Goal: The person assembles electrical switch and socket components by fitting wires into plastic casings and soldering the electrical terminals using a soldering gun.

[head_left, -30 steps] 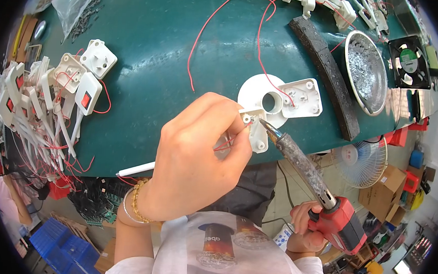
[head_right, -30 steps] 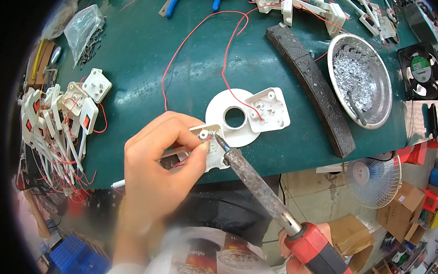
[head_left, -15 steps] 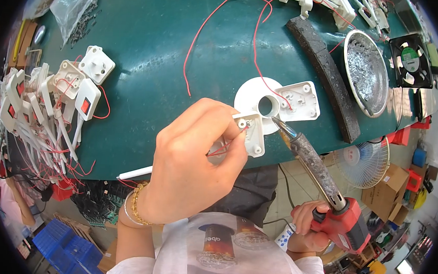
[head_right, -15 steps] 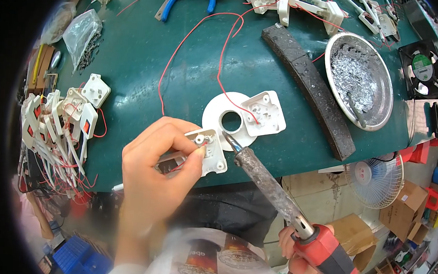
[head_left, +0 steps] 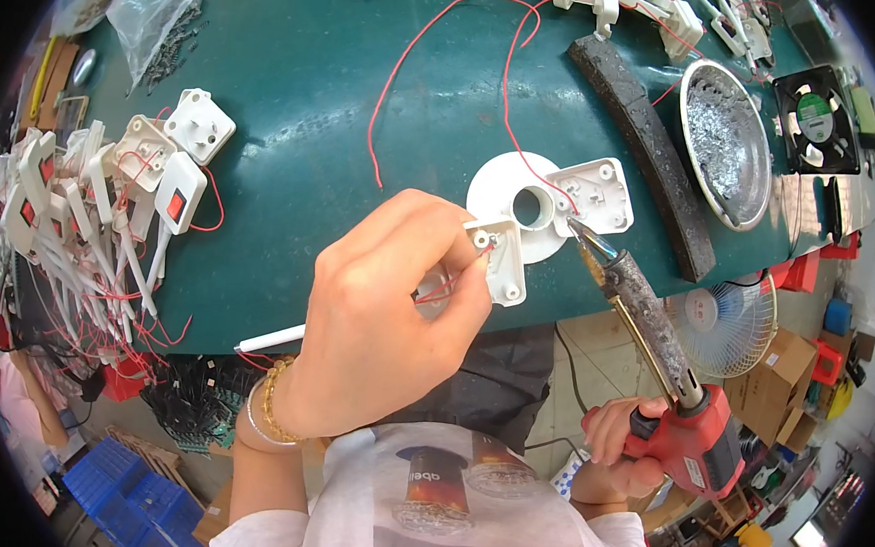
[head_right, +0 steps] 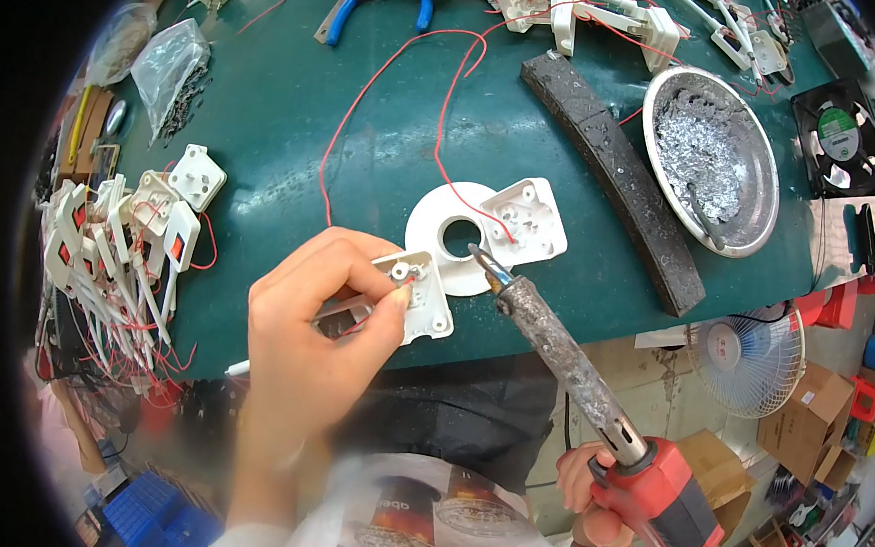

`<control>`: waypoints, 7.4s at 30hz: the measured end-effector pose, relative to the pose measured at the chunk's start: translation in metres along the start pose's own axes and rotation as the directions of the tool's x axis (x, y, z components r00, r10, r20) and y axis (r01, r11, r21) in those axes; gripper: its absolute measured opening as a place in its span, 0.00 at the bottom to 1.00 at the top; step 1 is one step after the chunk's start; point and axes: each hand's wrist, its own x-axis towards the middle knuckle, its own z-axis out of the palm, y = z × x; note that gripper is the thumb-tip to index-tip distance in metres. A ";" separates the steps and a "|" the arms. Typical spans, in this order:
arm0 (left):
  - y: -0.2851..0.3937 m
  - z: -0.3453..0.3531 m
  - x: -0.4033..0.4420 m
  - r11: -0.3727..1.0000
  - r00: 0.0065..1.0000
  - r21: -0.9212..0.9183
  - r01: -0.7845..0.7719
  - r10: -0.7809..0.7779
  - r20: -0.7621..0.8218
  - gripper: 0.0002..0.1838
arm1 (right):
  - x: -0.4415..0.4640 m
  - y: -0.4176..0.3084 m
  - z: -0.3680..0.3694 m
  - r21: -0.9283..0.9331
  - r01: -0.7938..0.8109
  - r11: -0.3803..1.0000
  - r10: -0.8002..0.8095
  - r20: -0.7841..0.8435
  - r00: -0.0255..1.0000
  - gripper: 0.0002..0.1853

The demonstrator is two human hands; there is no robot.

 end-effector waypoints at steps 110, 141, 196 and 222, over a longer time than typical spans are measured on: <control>0.066 -0.039 0.080 0.989 0.919 -0.132 -0.073 0.118 0.377 0.06 | 0.058 0.000 0.034 -0.283 0.371 0.884 -0.461 -0.403 0.791 0.29; 0.002 0.064 0.252 0.722 0.922 0.607 -0.332 0.111 0.371 0.11 | 0.049 0.004 0.011 -0.359 0.473 0.805 -0.590 -0.575 0.567 0.28; -0.033 -0.052 0.025 0.715 0.782 0.320 -0.622 0.550 0.294 0.11 | 0.060 0.017 0.080 -0.349 0.190 0.918 -0.280 -0.232 0.931 0.26; -0.003 -0.033 0.001 0.964 0.990 -0.231 -0.130 0.111 -0.091 0.03 | 0.083 0.020 0.094 -0.606 0.214 0.766 -0.355 -0.121 0.927 0.13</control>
